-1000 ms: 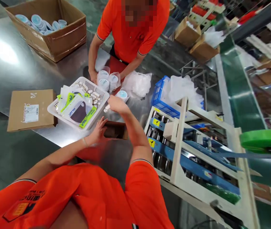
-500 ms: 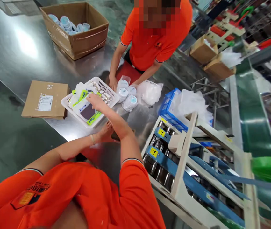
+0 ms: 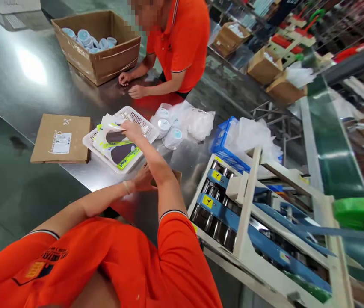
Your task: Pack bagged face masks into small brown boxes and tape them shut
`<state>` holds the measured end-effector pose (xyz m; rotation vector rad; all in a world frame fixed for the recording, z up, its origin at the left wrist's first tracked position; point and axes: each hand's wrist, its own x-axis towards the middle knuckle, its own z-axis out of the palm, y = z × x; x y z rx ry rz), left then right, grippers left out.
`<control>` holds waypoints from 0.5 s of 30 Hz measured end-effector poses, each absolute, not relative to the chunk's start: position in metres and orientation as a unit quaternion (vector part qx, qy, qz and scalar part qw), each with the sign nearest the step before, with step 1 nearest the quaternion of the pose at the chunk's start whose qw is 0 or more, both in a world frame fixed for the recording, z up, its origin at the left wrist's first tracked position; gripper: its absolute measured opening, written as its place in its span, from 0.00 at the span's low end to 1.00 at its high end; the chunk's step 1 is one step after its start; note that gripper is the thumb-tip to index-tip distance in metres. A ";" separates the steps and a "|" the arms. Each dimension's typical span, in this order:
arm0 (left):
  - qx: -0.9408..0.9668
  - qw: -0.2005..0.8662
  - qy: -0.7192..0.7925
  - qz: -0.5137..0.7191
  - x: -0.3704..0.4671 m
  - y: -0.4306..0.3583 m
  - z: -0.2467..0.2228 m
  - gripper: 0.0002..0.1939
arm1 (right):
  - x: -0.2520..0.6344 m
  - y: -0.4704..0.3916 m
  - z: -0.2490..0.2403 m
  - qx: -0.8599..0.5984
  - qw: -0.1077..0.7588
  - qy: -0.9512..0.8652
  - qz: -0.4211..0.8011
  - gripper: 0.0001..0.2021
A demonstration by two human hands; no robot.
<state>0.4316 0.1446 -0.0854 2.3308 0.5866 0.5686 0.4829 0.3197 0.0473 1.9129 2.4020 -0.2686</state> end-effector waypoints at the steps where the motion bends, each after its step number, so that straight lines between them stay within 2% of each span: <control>1: 0.887 0.340 0.227 0.216 0.433 0.143 -0.087 0.44 | 0.498 0.299 0.060 0.644 0.016 0.762 -0.068 0.09; 4: 0.855 0.361 0.285 0.240 0.430 0.140 -0.094 0.24 | 0.544 0.211 0.086 0.715 -0.015 0.698 0.009 0.18; 5: 0.835 0.366 0.322 0.257 0.427 0.140 -0.096 0.21 | 0.557 0.178 0.088 0.731 -0.024 0.681 0.031 0.21; 7: 0.788 0.382 0.395 0.277 0.422 0.141 -0.100 0.21 | 0.573 0.113 0.082 0.748 -0.014 0.663 0.034 0.25; 9: 0.750 0.407 0.440 0.280 0.418 0.144 -0.102 0.22 | 0.578 0.066 0.063 0.744 0.032 0.667 -0.022 0.25; 12: 0.751 0.425 0.439 0.251 0.411 0.151 -0.103 0.23 | 0.577 0.041 0.026 0.723 0.092 0.672 -0.132 0.17; 15: 0.764 0.404 0.458 0.210 0.404 0.158 -0.095 0.25 | 0.587 0.062 -0.005 0.706 0.095 0.654 -0.256 0.06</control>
